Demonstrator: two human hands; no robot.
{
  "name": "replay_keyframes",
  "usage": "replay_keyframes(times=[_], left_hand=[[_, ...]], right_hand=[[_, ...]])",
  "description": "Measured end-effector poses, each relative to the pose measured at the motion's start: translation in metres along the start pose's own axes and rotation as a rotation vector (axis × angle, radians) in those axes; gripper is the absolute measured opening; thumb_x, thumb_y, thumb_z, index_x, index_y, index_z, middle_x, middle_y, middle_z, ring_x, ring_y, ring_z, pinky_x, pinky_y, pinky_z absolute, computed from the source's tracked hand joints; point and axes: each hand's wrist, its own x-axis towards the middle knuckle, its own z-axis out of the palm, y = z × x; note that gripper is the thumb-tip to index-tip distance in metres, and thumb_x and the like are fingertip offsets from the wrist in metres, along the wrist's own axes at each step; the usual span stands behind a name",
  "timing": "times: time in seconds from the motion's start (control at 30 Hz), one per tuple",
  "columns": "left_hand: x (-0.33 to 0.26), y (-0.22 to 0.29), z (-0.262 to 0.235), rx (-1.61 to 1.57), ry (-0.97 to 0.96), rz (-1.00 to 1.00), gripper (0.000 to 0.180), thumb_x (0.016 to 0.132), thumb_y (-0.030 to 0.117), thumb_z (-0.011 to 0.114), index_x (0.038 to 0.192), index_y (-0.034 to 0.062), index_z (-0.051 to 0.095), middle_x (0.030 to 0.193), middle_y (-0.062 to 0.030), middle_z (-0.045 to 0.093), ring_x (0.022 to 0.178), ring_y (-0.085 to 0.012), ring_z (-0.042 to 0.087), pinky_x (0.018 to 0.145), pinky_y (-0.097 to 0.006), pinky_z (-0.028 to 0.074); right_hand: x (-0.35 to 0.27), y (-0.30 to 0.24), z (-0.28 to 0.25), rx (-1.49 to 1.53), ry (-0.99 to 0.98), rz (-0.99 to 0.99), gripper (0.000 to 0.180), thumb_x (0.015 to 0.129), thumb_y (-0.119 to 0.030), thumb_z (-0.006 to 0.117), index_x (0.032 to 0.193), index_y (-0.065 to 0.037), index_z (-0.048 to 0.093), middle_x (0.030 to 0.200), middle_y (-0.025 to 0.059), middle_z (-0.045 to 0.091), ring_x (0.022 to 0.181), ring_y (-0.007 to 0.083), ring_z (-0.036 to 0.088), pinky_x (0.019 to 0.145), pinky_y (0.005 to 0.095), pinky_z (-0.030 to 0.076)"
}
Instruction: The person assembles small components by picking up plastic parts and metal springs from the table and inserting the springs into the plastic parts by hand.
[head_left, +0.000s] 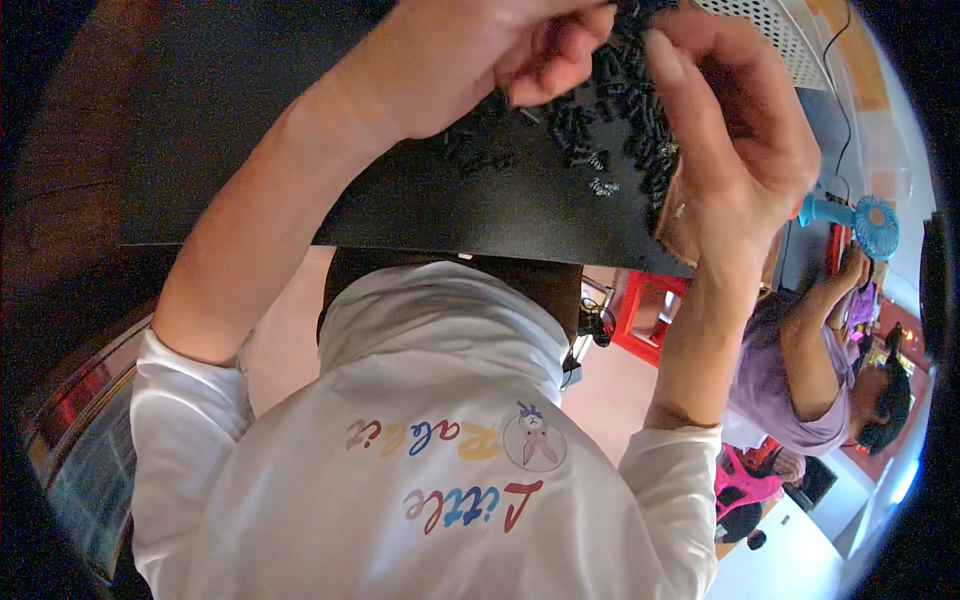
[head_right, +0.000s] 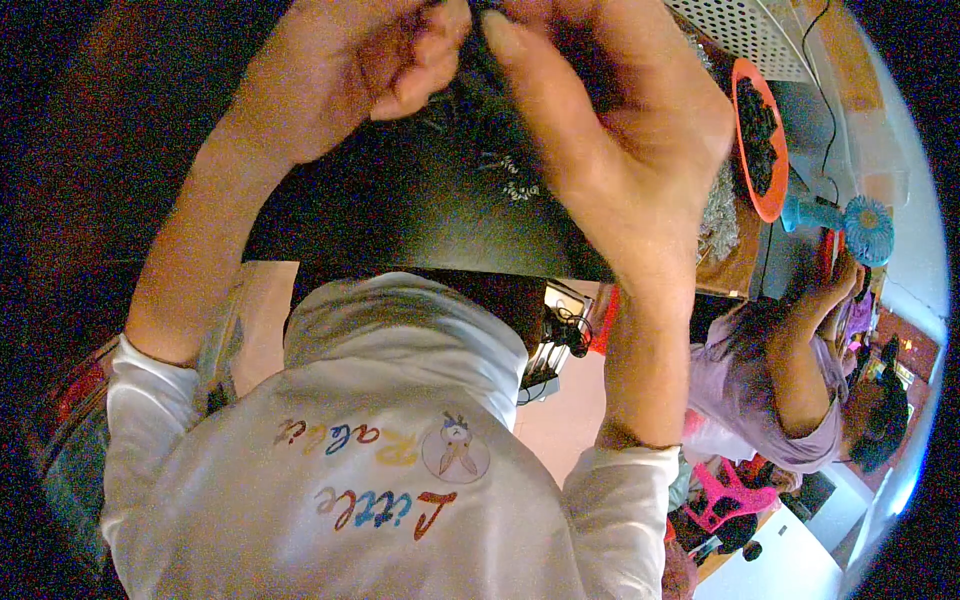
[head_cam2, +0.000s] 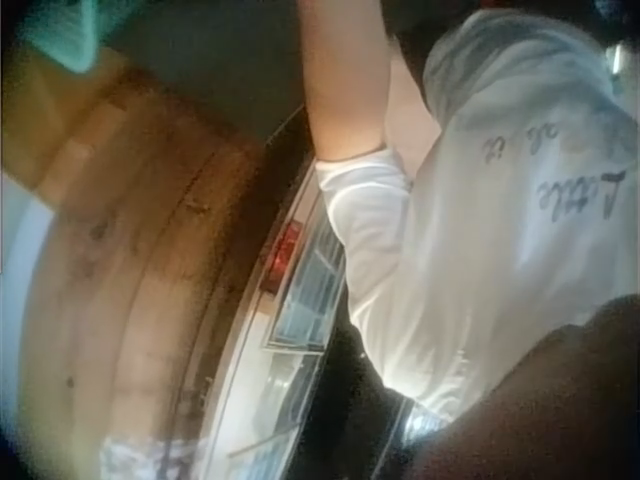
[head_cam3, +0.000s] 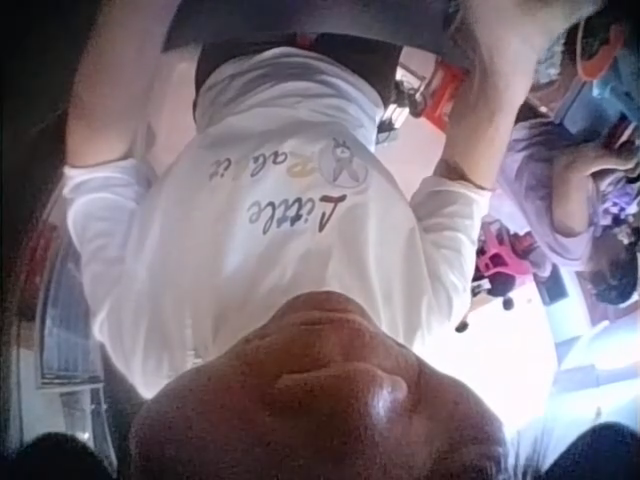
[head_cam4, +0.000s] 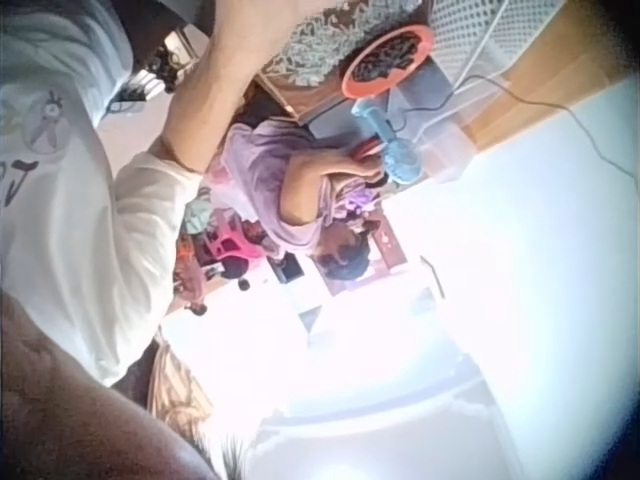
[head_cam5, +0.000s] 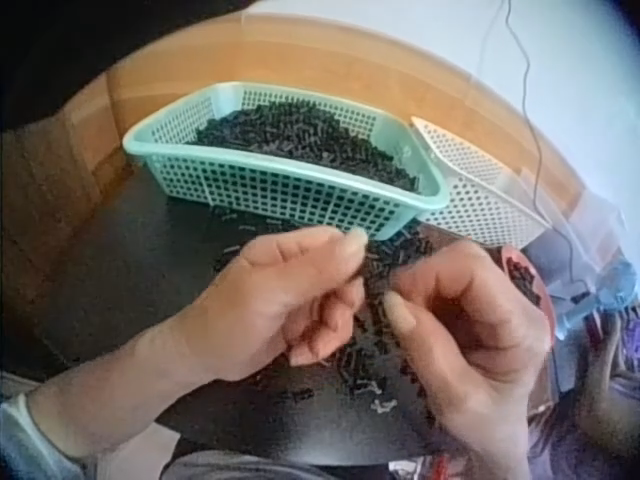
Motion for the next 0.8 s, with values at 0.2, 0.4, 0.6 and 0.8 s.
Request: replay_keyframes(times=[0.2,0.4,0.6,0.8], left_hand=[[0.013,-0.002,-0.01,0.214,-0.379,0.367,0.028,0.101,0.026,0.044,0.085,0.0049,0.053,0.066,-0.0028,0.054,0.054,-0.0107,0.051,0.046,-0.022,0.04],[0.019,-0.004,-0.011,0.128,-0.479,0.381,0.024,0.099,0.023,0.047,0.085,0.0045,0.052,0.067,-0.0041,0.053,0.055,-0.0122,0.051,0.049,-0.023,0.041],[0.028,-0.004,0.007,-0.055,-0.591,0.358,0.021,0.098,0.022,0.048,0.089,0.0034,0.051,0.07,-0.0056,0.053,0.058,-0.0138,0.052,0.05,-0.025,0.042],[0.032,-0.027,-0.031,-0.178,-0.578,0.291,0.018,0.097,0.02,0.049,0.093,0.0031,0.051,0.077,-0.0061,0.053,0.059,-0.0141,0.052,0.049,-0.025,0.041]], right_hand=[[-0.041,-0.056,-0.051,0.238,-1.318,-0.234,0.031,0.086,-0.028,0.06,0.095,0.001,0.059,0.092,0.013,0.059,0.072,0.0246,0.06,0.058,0.0335,0.051],[-0.102,-0.071,-0.04,0.67,-1.578,-0.165,0.033,0.089,-0.025,0.051,0.105,0.004,0.05,0.105,0.0223,0.054,0.087,0.036,0.059,0.075,0.0435,0.051],[-0.107,-0.071,-0.041,0.75,-1.77,-0.246,0.027,0.089,-0.02,0.05,0.102,0.004,0.05,0.102,0.0214,0.054,0.088,0.035,0.059,0.072,0.0421,0.05],[-0.116,-0.073,-0.049,0.74,-1.47,-0.258,0.027,0.088,-0.02,0.052,0.099,0.005,0.049,0.101,0.0188,0.053,0.085,0.0297,0.059,0.065,0.0354,0.05]])
